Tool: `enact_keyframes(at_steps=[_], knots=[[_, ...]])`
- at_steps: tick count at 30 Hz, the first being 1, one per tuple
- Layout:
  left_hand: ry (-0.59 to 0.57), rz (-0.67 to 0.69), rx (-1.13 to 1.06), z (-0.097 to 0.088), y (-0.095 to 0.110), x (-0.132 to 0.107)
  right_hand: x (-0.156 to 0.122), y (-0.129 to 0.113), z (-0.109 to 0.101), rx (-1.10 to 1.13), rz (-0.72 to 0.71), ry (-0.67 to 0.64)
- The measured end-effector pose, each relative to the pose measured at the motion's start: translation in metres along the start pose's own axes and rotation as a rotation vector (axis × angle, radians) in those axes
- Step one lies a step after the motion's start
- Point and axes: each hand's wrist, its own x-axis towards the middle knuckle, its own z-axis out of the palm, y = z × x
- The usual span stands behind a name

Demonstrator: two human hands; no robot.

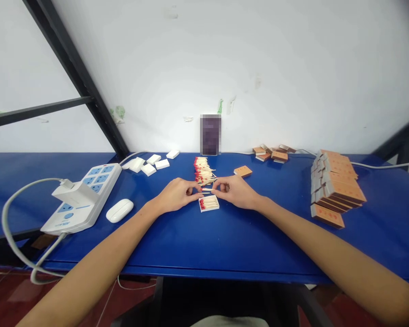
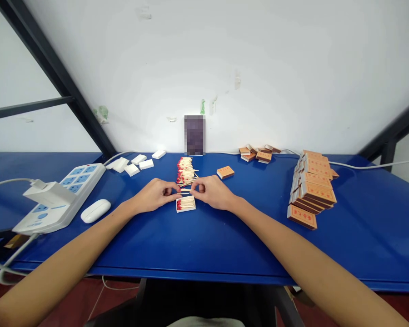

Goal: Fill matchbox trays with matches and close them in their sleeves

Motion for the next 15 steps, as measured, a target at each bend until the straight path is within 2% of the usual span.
enact_keyframes(at_steps=[8,15], knots=[[-0.063,-0.02,-0.046,-0.0059,0.0041,-0.0022,-0.0056,-0.0021,0.0,-0.015,-0.092,-0.079],[-0.078,-0.035,-0.109,-0.0067,0.0025,-0.0025,-0.0049,-0.0042,0.0044,-0.134,-0.052,-0.051]])
